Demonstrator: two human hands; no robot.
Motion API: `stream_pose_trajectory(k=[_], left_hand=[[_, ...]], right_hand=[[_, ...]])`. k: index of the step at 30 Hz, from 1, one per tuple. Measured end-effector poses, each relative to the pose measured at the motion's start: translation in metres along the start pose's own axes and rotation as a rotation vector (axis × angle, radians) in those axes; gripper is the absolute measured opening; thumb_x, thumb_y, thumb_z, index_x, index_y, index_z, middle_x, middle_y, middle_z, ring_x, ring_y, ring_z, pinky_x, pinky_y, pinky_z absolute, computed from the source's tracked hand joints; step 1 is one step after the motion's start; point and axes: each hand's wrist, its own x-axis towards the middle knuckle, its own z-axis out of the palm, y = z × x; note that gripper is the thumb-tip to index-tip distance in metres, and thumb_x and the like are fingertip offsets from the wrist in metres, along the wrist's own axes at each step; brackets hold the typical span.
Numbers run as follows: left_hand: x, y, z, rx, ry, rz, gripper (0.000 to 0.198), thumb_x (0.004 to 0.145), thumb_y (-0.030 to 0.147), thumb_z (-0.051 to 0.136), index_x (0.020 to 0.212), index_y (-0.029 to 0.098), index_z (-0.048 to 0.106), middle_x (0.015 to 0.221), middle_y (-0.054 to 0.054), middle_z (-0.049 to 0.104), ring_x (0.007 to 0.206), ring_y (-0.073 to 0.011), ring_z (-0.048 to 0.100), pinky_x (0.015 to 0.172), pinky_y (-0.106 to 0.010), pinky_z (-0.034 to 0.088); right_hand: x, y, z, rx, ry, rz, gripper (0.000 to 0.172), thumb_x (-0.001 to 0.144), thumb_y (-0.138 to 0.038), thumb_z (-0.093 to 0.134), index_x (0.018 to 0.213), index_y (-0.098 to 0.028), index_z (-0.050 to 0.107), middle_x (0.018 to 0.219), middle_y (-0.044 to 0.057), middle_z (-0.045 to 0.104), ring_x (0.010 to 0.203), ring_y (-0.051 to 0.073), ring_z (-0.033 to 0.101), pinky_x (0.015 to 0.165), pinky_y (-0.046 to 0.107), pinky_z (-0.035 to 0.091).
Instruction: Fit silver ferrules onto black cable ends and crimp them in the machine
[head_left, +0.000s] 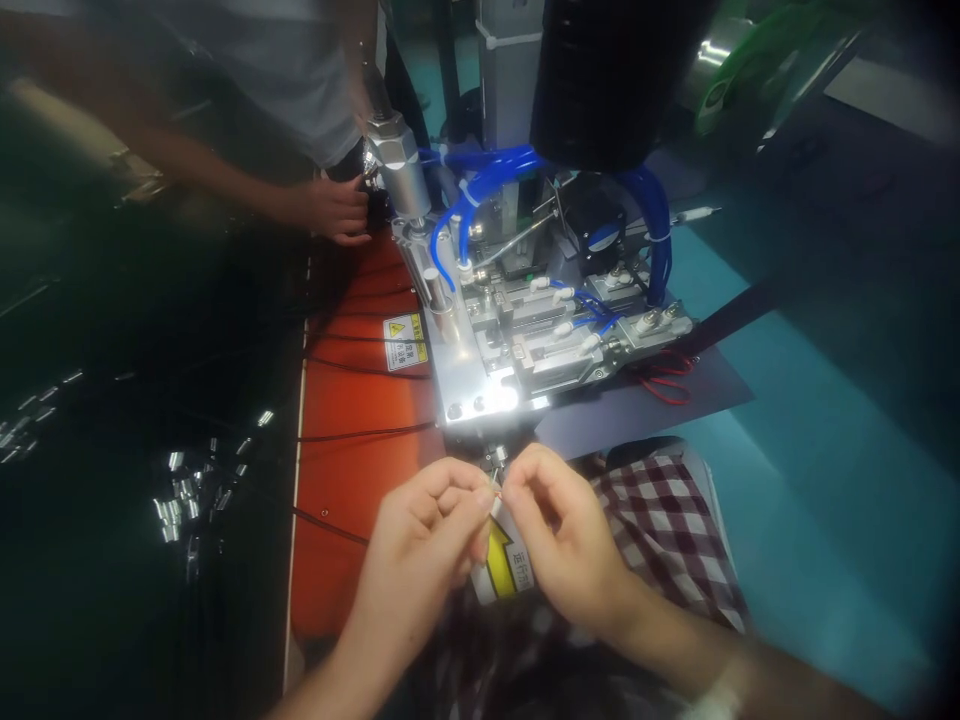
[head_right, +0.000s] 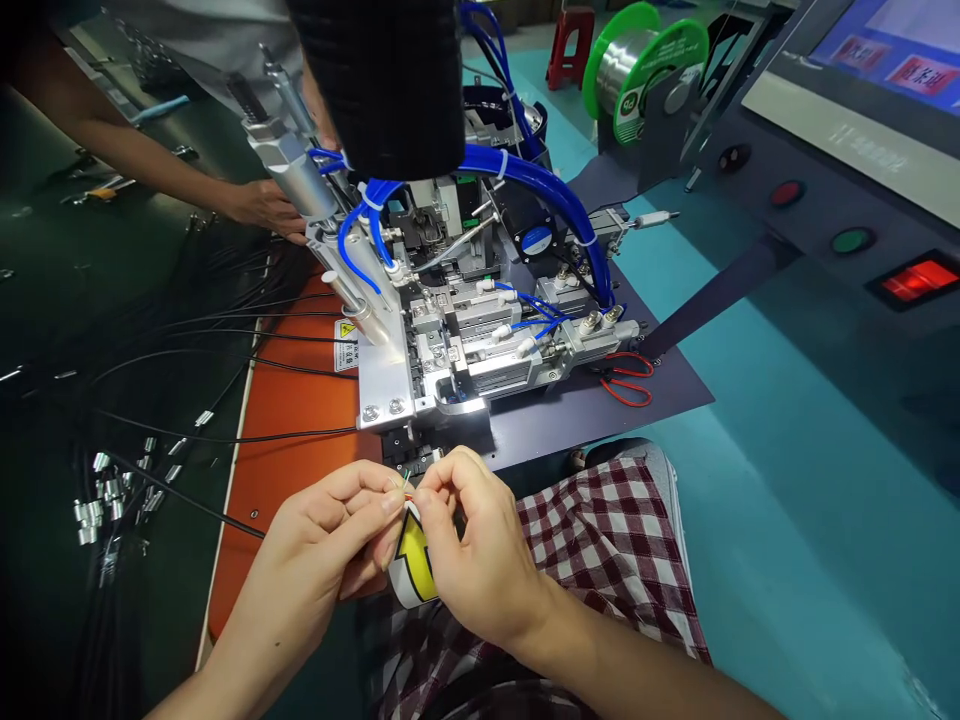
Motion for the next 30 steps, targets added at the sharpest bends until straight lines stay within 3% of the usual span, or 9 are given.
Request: stream_pose_trajectory(k=[6, 17, 21, 30], left_hand=[[0.0, -0.002, 0.0, 0.112, 0.059, 0.011, 0.024, 0.079, 0.038, 0.065, 0.074, 0.016, 0.06, 0.047, 0.007, 0.043, 0.039, -0.004, 0.033, 0.039, -0.014, 0.028], [-0.002, 0.003, 0.002, 0.262, 0.054, 0.087, 0.019, 0.074, 0.034, 0.066, 0.074, 0.015, 0.065, 0.048, 0.007, 0.039, 0.04, -0.0039, 0.027, 0.036, -0.014, 0.022], [-0.001, 0.001, -0.001, 0.196, 0.076, 0.038, 0.023, 0.076, 0.038, 0.067, 0.075, 0.016, 0.064, 0.051, 0.006, 0.044, 0.042, -0.005, 0.034, 0.038, -0.014, 0.029], [-0.001, -0.002, -0.004, 0.174, 0.066, 0.001, 0.026, 0.079, 0.044, 0.066, 0.077, 0.017, 0.062, 0.048, 0.009, 0.035, 0.043, -0.0051, 0.032, 0.04, -0.015, 0.033]], right_hand=[[0.003, -0.002, -0.005, 0.084, -0.036, 0.085, 0.013, 0.09, -0.024, 0.049, 0.079, -0.019, 0.054, 0.072, -0.002, 0.051, 0.059, 0.01, 0.046, 0.056, 0.023, 0.039], [0.015, -0.012, -0.014, -0.045, -0.135, -0.075, 0.011, 0.084, -0.017, 0.054, 0.074, -0.018, 0.057, 0.073, -0.001, 0.053, 0.063, 0.012, 0.048, 0.056, 0.025, 0.038], [0.016, -0.012, -0.018, 0.099, -0.133, 0.088, 0.015, 0.088, -0.025, 0.051, 0.077, -0.018, 0.06, 0.073, 0.0, 0.057, 0.063, 0.013, 0.051, 0.055, 0.025, 0.04], [0.011, -0.007, -0.017, 0.069, -0.123, 0.157, 0.007, 0.081, -0.022, 0.059, 0.076, -0.017, 0.06, 0.061, -0.004, 0.049, 0.052, 0.009, 0.039, 0.047, 0.023, 0.031]])
